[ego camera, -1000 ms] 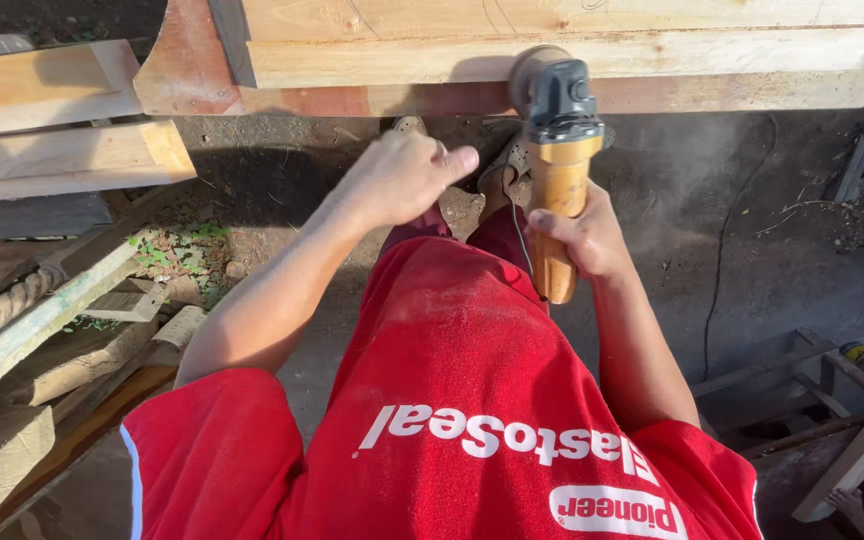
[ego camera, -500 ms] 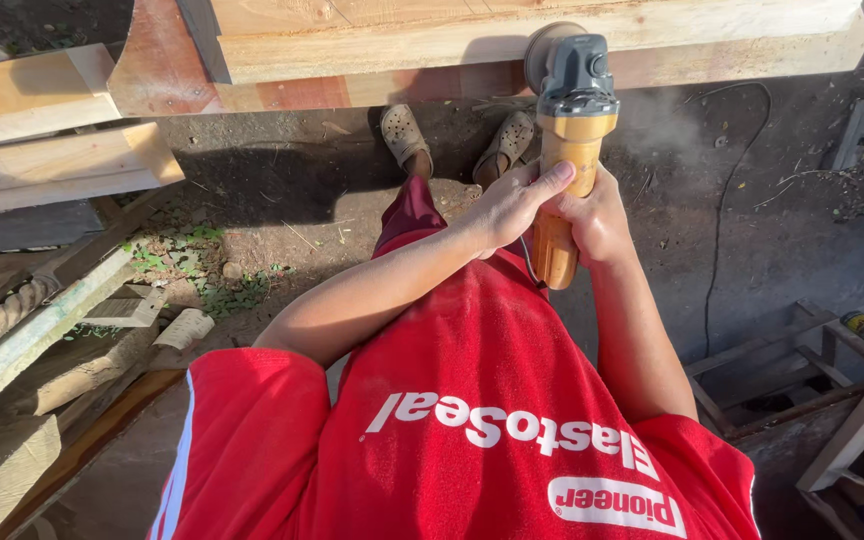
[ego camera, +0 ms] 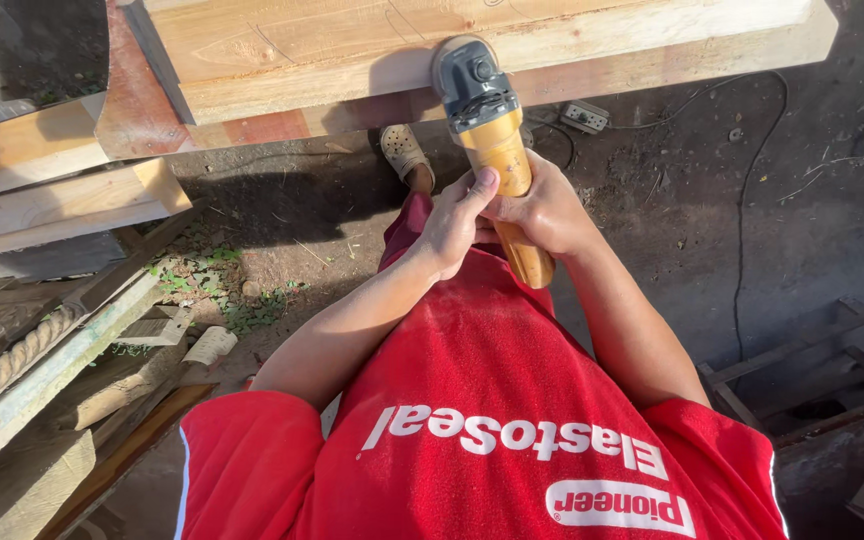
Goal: The person uses an angle grinder with a sanding disc to smooth the surface of a wooden plank. They hold the plank with one hand and move the tool along the wood, then flip the plank to sand the other side.
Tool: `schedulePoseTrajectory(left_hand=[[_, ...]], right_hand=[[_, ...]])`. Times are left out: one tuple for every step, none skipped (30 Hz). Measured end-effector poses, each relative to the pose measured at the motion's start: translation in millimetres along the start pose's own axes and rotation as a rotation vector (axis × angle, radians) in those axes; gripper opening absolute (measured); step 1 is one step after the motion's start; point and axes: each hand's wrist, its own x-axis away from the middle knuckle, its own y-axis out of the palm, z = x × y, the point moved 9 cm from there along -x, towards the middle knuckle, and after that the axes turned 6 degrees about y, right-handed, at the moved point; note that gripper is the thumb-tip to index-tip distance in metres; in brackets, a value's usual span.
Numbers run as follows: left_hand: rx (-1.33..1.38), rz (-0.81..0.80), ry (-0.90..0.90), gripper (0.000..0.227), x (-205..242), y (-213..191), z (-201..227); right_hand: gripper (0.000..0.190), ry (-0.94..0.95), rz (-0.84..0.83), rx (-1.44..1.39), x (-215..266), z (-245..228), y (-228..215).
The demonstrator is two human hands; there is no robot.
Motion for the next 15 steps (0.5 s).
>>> schedulePoseTrajectory(left_hand=[[-0.006, -0.027, -0.016, 0.071, -9, 11, -5], [-0.012, -0.054, -0.032, 0.071, -16, 22, -10], [-0.015, -0.061, -0.04, 0.071, -20, 29, -15], [-0.018, -0.068, -0.048, 0.072, -21, 37, -20], [-0.021, -0.078, -0.054, 0.072, -24, 44, -24], [-0.037, -0.091, -0.047, 0.072, -28, 52, -25], [-0.056, -0.107, -0.035, 0.072, -35, 58, -23], [-0.075, -0.122, -0.024, 0.073, -44, 64, -20], [-0.105, -0.14, -0.046, 0.072, -48, 71, -22], [-0.135, -0.158, -0.067, 0.07, -53, 77, -23], [-0.166, -0.173, -0.079, 0.069, -58, 81, -22], [-0.276, -0.189, -0.003, 0.066, -61, 84, -14], [-0.385, -0.194, 0.07, 0.064, -58, 85, -6], [-0.494, -0.199, 0.143, 0.062, -49, 85, 3], [-0.734, -0.202, 0.135, 0.058, -44, 76, 14]], right_hand=[[0.054, -0.027, 0.019, -0.018, 6, -5, -11], [0.054, -0.053, 0.038, -0.035, 10, -9, -21], [0.052, -0.021, 0.061, -0.041, 14, -5, -31], [0.051, 0.012, 0.084, -0.047, 19, 2, -41], [0.049, 0.043, 0.109, -0.052, 24, 10, -51], [0.049, 0.03, 0.124, -0.052, 28, 15, -59], [0.048, 0.011, 0.139, -0.051, 27, 18, -69], [0.048, -0.008, 0.154, -0.051, 25, 21, -79], [0.047, -0.025, 0.166, -0.088, 27, 27, -87], [0.045, -0.043, 0.178, -0.125, 27, 32, -96], [0.044, -0.066, 0.184, -0.159, 27, 34, -101], [0.042, -0.069, 0.226, -0.152, 31, 37, -105], [0.041, -0.067, 0.26, -0.146, 38, 40, -106], [0.04, -0.065, 0.295, -0.14, 43, 40, -103], [0.04, -0.038, 0.294, -0.155, 40, 39, -93]])
